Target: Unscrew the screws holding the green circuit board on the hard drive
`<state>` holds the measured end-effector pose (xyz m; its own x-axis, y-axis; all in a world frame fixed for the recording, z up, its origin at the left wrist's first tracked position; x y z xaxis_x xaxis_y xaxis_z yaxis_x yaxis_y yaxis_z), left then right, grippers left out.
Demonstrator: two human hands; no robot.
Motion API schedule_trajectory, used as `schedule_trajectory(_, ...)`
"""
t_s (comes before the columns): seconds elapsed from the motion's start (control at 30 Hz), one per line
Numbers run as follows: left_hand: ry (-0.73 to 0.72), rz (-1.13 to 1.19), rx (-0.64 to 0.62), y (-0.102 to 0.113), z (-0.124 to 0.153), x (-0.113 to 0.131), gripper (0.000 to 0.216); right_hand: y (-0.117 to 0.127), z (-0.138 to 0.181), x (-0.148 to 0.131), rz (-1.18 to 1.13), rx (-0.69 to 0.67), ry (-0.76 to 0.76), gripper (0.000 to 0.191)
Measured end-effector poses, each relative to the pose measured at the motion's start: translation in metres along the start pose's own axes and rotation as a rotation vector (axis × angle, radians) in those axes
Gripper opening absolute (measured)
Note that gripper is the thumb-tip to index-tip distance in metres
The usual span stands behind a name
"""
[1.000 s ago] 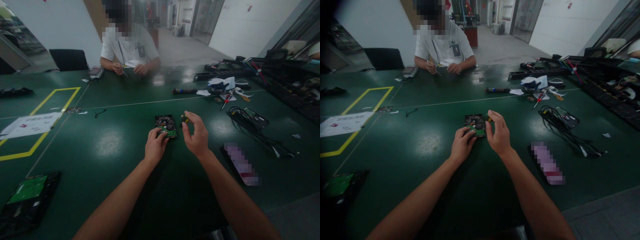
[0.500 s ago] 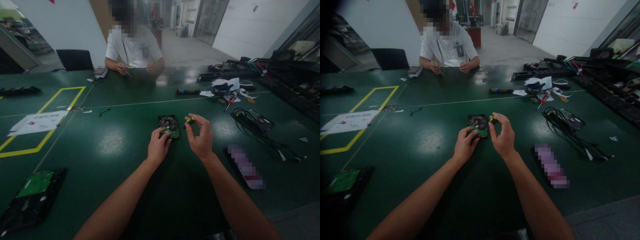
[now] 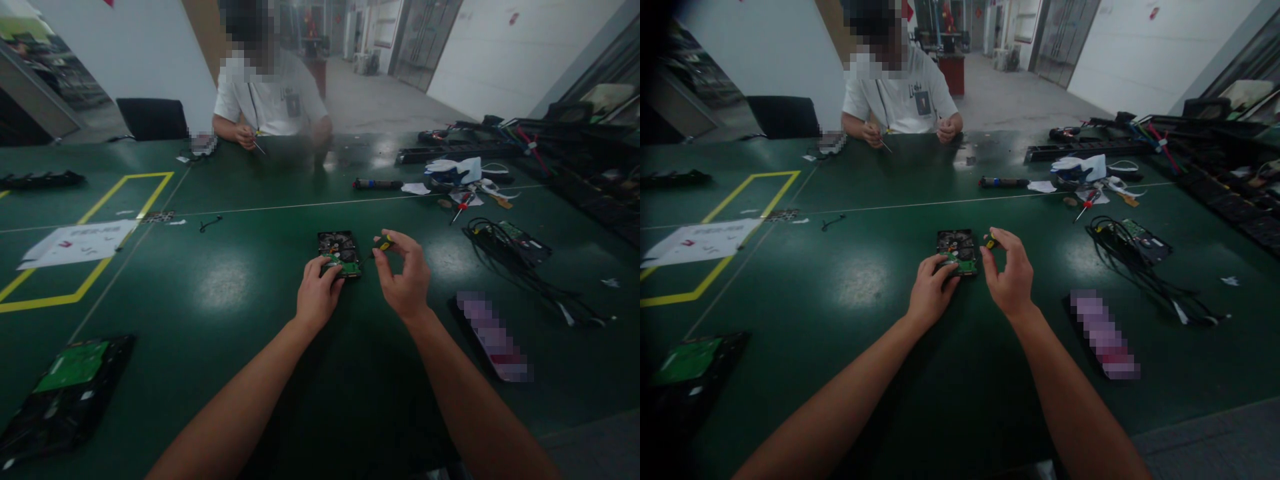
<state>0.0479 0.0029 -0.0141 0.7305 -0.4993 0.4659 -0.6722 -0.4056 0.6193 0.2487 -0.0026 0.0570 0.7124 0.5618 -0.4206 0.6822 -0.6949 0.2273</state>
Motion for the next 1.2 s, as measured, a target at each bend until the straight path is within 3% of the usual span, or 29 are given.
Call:
schedule_trajectory(0.17,-0.007,-0.003,-0.002,0.0,0.0006,0.0002,0.029,0.0025,-0.003,-0.0037,0.062,-0.025,0.055,0.051)
schedule_trajectory(1.2,-0.001,-0.009,0.012,0.0003,-0.0002,0.0018,0.028,0.0034,-0.0064,-0.0084,0.057,-0.009,0.065,0.047)
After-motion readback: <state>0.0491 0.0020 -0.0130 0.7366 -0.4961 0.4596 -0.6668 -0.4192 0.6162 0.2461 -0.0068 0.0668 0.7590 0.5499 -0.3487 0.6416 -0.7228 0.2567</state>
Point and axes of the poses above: each hand's wrist, its own z-axis away from the middle knuckle, its own y-axis out of the back of the hand, x = y × z, the point moved 1 cm from there along -z, towards the middle knuckle, and after that the axes turned 11 degrees about x, right-handed, at the moved point
